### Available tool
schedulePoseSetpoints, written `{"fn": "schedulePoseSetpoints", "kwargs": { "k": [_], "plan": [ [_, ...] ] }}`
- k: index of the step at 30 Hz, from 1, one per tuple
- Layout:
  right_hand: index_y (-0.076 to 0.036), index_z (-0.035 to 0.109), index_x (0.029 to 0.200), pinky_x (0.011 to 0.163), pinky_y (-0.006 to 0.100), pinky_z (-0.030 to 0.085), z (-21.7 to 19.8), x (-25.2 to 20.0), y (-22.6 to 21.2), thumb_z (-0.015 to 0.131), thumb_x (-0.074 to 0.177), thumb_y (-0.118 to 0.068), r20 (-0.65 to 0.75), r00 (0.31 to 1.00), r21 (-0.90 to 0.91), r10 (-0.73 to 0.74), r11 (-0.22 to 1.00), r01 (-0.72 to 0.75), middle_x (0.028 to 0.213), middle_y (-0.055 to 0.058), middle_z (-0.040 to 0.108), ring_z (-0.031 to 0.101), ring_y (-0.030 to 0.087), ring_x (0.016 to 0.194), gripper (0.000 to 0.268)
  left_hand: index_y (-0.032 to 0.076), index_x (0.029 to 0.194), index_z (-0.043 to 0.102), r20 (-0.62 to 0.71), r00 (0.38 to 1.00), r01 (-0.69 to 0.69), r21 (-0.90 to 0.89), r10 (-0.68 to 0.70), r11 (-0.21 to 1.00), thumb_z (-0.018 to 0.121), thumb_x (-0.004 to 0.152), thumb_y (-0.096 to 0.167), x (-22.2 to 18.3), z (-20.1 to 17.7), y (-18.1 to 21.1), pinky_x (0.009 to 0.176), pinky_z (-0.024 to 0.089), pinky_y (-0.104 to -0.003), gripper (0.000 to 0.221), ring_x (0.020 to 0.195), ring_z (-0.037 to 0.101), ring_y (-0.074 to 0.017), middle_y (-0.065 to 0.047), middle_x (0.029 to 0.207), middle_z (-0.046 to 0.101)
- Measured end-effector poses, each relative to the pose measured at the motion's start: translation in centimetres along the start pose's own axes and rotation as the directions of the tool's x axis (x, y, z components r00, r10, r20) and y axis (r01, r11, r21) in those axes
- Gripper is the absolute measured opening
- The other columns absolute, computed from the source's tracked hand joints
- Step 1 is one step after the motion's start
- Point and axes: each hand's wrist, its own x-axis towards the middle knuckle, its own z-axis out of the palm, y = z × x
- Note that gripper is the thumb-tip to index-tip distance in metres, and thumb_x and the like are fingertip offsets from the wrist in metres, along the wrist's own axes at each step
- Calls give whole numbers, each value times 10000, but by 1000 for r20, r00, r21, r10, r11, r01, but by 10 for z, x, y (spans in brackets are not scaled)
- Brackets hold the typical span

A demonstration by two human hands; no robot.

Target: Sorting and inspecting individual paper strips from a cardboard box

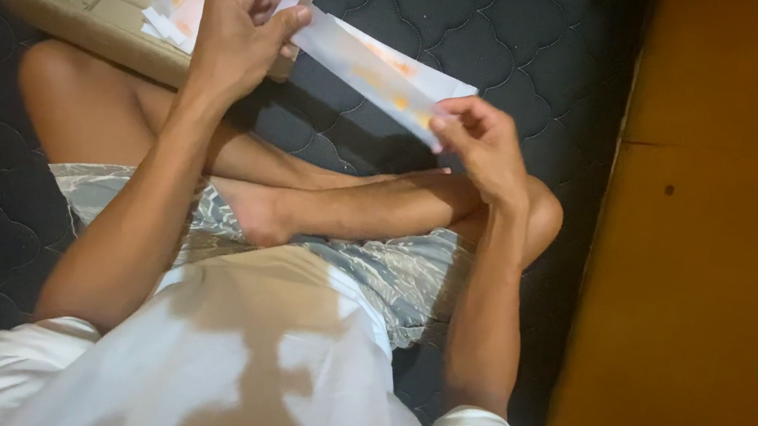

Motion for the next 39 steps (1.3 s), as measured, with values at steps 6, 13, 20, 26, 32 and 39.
{"fn": "schedulePoseSetpoints", "kwargs": {
  "k": [6, 13, 20, 26, 32, 39],
  "plan": [
    [-93, 691, 1004, 351, 169, 382, 7, 0, -13, 751, 946, -214, -269, 963, 78, 4, 997, 17, 757, 14, 647, 595, 58, 467, 146, 56, 1127, 665, 20, 1000, 24, 0, -24, 1000, 682, 1029, 37, 2, 0, -4, 583, 577, -173, 101, 666, 630, -65, -43, 885, 632],
    [-17, 694, 1179, 487, 194, 476, 1, -1, -18, 720, 963, -76, -322, 941, 173, -102, 971, 164, 869, 79, 681, 618, 94, 650, 225, 25, 1290, 626, 133, 991, -22, 91, 10, 996, 616, 1067, 29, 0, -7, 32, 596, 535, -197, 223, 663, 595, -84, -44, 953, 565],
    [-126, 750, 1019, 542, 175, 428, -8, 9, -11, 746, 899, -215, -500, 866, -29, -21, 1000, 7, 789, -29, 692, 596, 31, 681, 149, 49, 1162, 738, 212, 951, -294, 410, 224, 863, 629, 997, 80, 26, 10, -3, 741, 452, -356, 200, 841, 609, -221, -88, 1015, 742],
    [-142, 794, 933, 664, 218, 527, -31, 55, 66, 739, 835, -151, -491, 860, -362, -139, 930, -56, 821, -28, 773, 660, 40, 724, 113, 20, 1019, 701, 221, 975, -184, 761, 17, 622, 566, 919, -14, 65, 70, -66, 677, 495, -563, 171, 835, 640, -462, -221, 971, 598],
    [-196, 777, 945, 721, 343, 526, -18, 62, 67, 676, 764, -274, -525, 837, -573, -153, 791, -214, 805, -11, 786, 729, 156, 741, 221, -9, 1065, 724, 218, 974, -198, 952, -60, 233, 692, 828, -114, 73, 100, -94, 652, 587, -458, 261, 948, 638, -386, -211, 1028, 682],
    [-161, 636, 1246, 839, 533, 490, -5, 50, 46, 734, 909, -349, -504, 842, -724, -192, 625, -291, 1130, 148, 596, 575, 384, 1057, 399, 82, 1150, 738, 301, 954, -295, 937, -6, 186, 667, 872, 46, 66, 109, -106, 832, 498, -616, 289, 1134, 507, -427, -207, 1275, 568]
  ]
}}
